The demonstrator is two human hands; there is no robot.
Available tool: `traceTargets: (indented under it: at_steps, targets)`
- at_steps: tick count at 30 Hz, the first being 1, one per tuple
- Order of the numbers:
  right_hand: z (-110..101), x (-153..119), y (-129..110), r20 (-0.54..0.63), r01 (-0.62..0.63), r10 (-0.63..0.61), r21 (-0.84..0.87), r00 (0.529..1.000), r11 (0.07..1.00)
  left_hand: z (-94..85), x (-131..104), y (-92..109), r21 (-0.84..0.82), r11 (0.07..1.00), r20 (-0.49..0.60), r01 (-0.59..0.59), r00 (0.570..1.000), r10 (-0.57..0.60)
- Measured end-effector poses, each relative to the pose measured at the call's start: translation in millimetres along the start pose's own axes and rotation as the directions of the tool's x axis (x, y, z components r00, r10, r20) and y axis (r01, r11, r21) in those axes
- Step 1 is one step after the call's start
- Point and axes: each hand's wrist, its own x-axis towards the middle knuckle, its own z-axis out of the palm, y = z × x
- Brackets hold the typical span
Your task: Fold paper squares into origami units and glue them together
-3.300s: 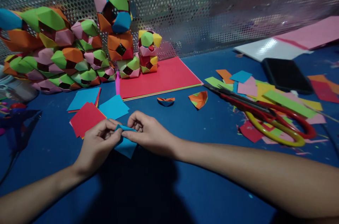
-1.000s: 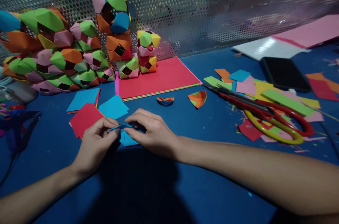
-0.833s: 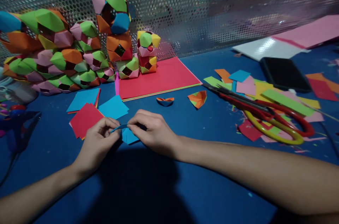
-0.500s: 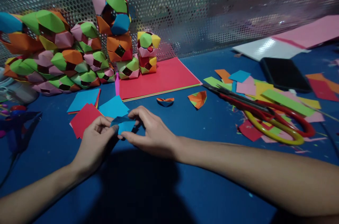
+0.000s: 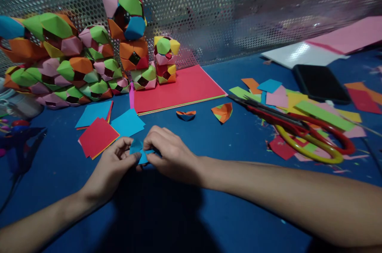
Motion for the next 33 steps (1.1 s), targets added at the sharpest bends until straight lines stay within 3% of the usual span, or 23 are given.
traceTargets:
  at_steps: [3,5,10,16,25,33]
  targets:
    - [-4.1,1.0,-2.0,0.052,0.054,-0.054,0.007,0.997,0.999,-1.1,0.8,-0.2,-0.031,1.000,0.014,-0.001,1.000,0.001]
    - [-6.0,2.2,-2.9,0.074,0.027,-0.030,0.038,0.997,0.999,-1.4,0.7,0.7,-0.029,1.000,0.012,0.000,1.000,0.000]
    - [-3.4,3.3,-1.7,0.057,-0.173,0.167,0.119,0.984,0.978,-1.3,1.0,2.6,-0.013,1.000,-0.007,-0.006,1.000,0.006]
    - [0.0,5.1,0.6,0.128,-0.386,0.371,0.135,0.920,0.912,0.2,2.3,2.3,-0.042,0.999,-0.008,-0.016,1.000,0.016]
    - [-0.1,7.1,2.3,0.137,-0.357,0.338,0.150,0.931,0.922,1.1,1.8,1.4,0.034,0.999,-0.022,-0.017,1.000,0.018]
    - [-2.7,8.2,-1.5,0.206,-0.403,0.375,0.120,0.904,0.907,-2.0,4.3,0.7,0.031,0.999,0.014,-0.021,1.000,0.020]
